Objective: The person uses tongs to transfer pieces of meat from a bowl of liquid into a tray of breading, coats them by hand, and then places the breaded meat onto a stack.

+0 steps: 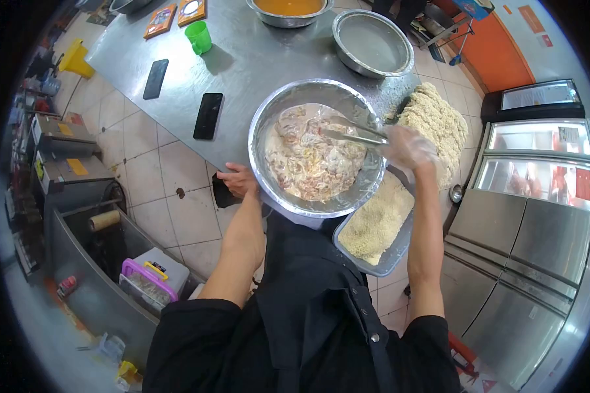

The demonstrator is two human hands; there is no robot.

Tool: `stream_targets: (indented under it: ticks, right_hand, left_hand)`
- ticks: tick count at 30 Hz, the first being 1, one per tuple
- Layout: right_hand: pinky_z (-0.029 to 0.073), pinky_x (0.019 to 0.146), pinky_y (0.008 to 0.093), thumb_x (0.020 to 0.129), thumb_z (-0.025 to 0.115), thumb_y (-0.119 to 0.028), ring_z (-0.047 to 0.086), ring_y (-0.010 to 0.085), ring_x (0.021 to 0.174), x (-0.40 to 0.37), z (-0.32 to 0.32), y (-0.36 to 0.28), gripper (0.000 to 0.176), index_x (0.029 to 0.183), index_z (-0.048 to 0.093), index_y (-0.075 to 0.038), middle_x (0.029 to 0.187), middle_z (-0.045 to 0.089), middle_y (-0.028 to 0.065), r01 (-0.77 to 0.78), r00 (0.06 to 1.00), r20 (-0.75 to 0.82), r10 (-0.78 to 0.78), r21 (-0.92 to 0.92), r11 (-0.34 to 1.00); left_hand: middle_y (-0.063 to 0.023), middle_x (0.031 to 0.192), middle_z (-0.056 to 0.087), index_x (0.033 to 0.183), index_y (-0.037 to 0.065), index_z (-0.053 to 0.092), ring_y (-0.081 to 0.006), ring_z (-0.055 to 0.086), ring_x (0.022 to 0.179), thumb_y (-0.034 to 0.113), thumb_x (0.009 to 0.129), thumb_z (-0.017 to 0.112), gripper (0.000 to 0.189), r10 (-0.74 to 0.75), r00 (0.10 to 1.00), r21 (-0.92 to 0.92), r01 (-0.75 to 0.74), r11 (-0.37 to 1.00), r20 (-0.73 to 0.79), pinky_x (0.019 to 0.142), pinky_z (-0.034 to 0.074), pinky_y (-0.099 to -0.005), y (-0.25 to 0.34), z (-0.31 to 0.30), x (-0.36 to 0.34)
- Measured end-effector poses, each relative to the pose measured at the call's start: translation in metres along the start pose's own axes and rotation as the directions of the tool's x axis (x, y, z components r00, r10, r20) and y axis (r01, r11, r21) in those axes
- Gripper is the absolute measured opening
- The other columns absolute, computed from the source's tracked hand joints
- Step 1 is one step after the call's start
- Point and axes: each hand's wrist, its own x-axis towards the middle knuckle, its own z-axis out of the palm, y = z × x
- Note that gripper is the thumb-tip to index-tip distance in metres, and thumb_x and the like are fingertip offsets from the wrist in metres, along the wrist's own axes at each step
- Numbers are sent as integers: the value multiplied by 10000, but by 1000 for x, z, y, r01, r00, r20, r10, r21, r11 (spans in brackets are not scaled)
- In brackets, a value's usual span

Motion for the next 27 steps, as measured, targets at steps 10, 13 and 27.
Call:
stream_targets:
  ticks: [10, 13, 27]
  right_hand:
    - [550, 838, 468, 840, 704, -298, 707, 360, 908, 70, -14, -1, 299, 1104, 780, -183, 930, 733, 179, 323, 941, 162, -296, -174, 930]
    - [543, 817, 456, 852, 738, -359, 700, 333, 905, 56, -24, 30, 338, 1143, 779, -194, 929, 738, 157, 334, 934, 182, -306, -144, 932]
    - [414, 607, 289, 885, 739, -224, 505, 105, 671, -203, -8, 79, 317, 1131, 752, -25, 731, 594, 7, -108, 968, -96, 232, 675, 730]
  left_hand:
    - [-293, 1065, 709, 1356, -7, 432, -503, 685, 952, 457, 1043, 419, 559, 14, 1000, 3, -14, 1000, 17, 840, 529, -603, 2, -4, -3]
    - [-283, 1046, 714, 1366, -4, 429, -492, 695, 919, 461, 1045, 415, 565, 81, 996, -11, -81, 997, -32, 816, 537, -601, -2, -3, -3]
    - [-257, 892, 722, 1311, 26, 512, -458, 712, 856, 526, 1048, 383, 580, 29, 998, 10, -28, 1000, -64, 732, 550, -571, -12, 14, -1]
